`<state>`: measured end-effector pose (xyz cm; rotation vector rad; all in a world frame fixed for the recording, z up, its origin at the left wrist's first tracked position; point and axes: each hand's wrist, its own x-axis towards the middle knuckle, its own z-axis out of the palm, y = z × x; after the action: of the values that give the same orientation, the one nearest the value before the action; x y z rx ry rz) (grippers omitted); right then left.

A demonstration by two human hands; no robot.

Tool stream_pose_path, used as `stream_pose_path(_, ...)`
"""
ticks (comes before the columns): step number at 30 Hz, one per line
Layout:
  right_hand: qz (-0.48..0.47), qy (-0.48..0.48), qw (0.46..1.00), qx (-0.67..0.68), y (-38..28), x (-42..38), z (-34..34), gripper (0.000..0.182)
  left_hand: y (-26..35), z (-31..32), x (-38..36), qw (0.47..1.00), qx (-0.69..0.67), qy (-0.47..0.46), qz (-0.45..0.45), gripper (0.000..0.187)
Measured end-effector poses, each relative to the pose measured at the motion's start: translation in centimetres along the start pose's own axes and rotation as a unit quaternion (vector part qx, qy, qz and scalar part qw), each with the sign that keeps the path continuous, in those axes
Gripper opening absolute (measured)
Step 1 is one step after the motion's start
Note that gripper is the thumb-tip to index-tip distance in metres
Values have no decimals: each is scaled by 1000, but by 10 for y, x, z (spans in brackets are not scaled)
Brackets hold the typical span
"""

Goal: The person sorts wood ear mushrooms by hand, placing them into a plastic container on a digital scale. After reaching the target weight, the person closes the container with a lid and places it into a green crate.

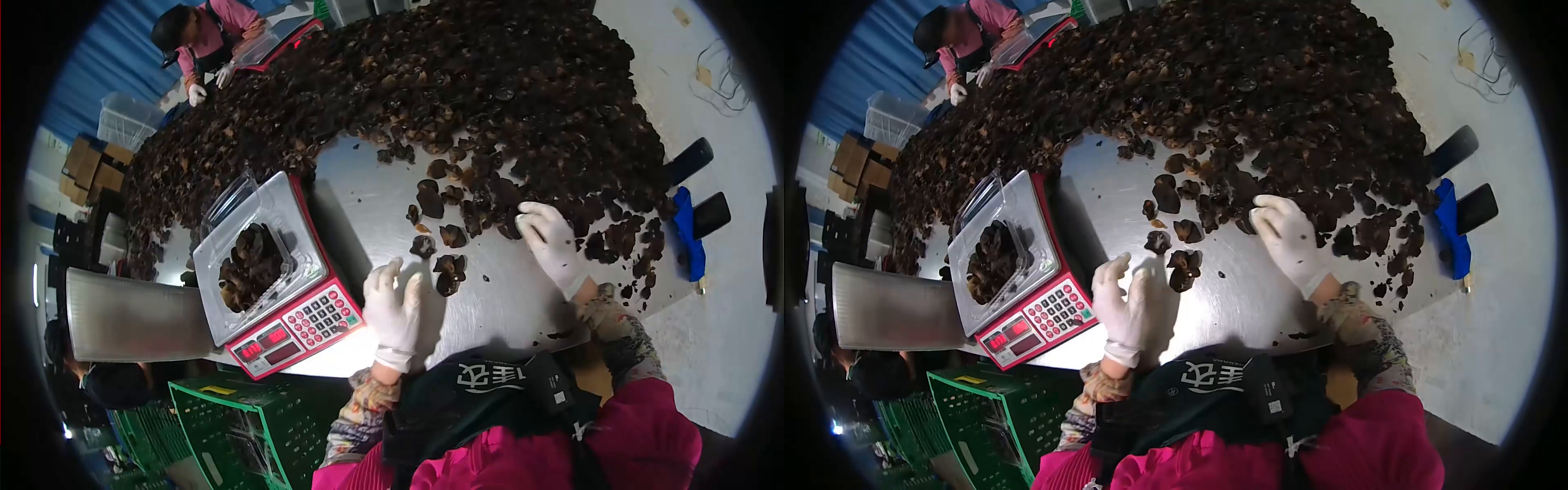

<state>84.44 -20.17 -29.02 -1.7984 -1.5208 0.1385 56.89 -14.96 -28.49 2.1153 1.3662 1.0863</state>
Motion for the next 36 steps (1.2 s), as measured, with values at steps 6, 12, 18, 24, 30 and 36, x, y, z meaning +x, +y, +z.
stream_pose_path(6,-138,-106,978,-116,-46,24,68,31,-19,57,31,983,174,-39,-30,24)
stream_pose_path(12,45,-145,919,364,-26,23,29,22,-21,13,28,984,-154,36,-76,4)
stream_pose_path(18,300,-186,659,664,-12,9,7,30,5,33,21,991,25,-104,77,25)
stream_pose_path(24,260,-224,774,532,-34,13,5,19,4,-1,34,838,-503,-23,-212,1)
stream_pose_path(30,227,-252,881,328,-53,3,34,17,-33,10,12,830,-482,-60,-275,8)
stream_pose_path(36,-38,-267,952,145,-65,-15,43,39,-33,15,1,737,-589,-49,-328,14)
